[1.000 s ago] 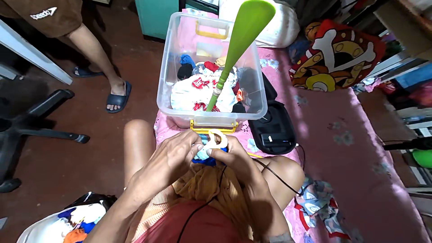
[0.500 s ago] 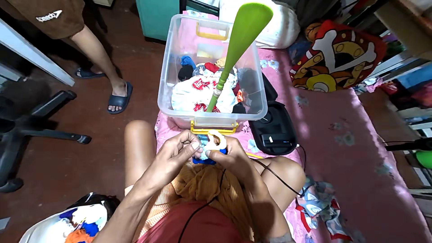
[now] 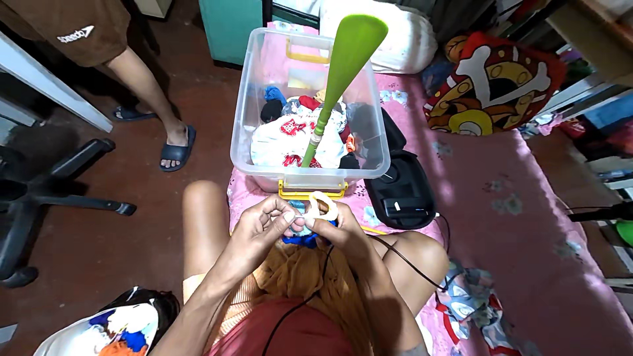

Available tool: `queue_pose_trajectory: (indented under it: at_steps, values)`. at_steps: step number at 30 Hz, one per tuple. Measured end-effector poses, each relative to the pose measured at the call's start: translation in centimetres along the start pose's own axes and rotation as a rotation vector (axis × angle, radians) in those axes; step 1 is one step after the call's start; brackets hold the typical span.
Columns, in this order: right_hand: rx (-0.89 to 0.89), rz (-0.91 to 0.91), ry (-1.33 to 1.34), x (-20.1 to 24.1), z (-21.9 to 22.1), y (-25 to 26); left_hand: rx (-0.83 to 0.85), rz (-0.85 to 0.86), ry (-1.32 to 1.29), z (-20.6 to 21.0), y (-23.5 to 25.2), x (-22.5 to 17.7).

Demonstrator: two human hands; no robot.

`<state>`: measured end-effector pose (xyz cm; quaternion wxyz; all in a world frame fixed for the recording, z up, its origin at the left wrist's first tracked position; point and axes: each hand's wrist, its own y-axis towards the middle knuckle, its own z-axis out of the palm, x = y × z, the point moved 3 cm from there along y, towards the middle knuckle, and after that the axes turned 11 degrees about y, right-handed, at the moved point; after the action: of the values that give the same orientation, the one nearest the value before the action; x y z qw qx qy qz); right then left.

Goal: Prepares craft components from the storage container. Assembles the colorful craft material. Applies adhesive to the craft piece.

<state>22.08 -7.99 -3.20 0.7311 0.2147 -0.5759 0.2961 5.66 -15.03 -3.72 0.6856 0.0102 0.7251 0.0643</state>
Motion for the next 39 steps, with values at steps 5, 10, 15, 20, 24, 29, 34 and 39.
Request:
queue_pose_trajectory:
  at_steps: [5,10,15,20,24,29,34,39]
  values:
    - [-0.026,-0.025,-0.116,-0.2,0.1,0.0,-0.072,-0.006,0.132,-0.4,0.0,-0.1]
    - [-0.146,0.025,-0.371,-0.5,0.8,-0.2,-0.088,0.141,0.515,-0.3,-0.7,-1.0]
    - [-0.108,-0.047,-0.411,-1.8,1.9,-0.2,-0.133,0.174,0.546,-0.2,-1.9,-0.7]
    - [-0.086,-0.05,-0.486,-2.0,2.6,-0.4,-0.224,0.143,0.487,-0.3,-2.8,-0.2]
    - [-0.092,-0.053,-0.568,-2.2,2.8,-0.9,-0.279,0.273,0.527,0.0,-3.1,0.4]
    - [-0.08,-0.004,-0.509,-2.4,3.0,-0.9,-0.295,0.385,0.653,-0.2,-3.3,0.9]
    - [-0.071,0.026,-0.488,-3.1,2.8,-0.8,-0.271,0.344,0.661,-0.4,-3.2,1.7]
    - [-0.053,0.055,-0.488,-4.0,2.6,-0.4,-0.173,0.264,0.664,-0.8,-3.1,2.4]
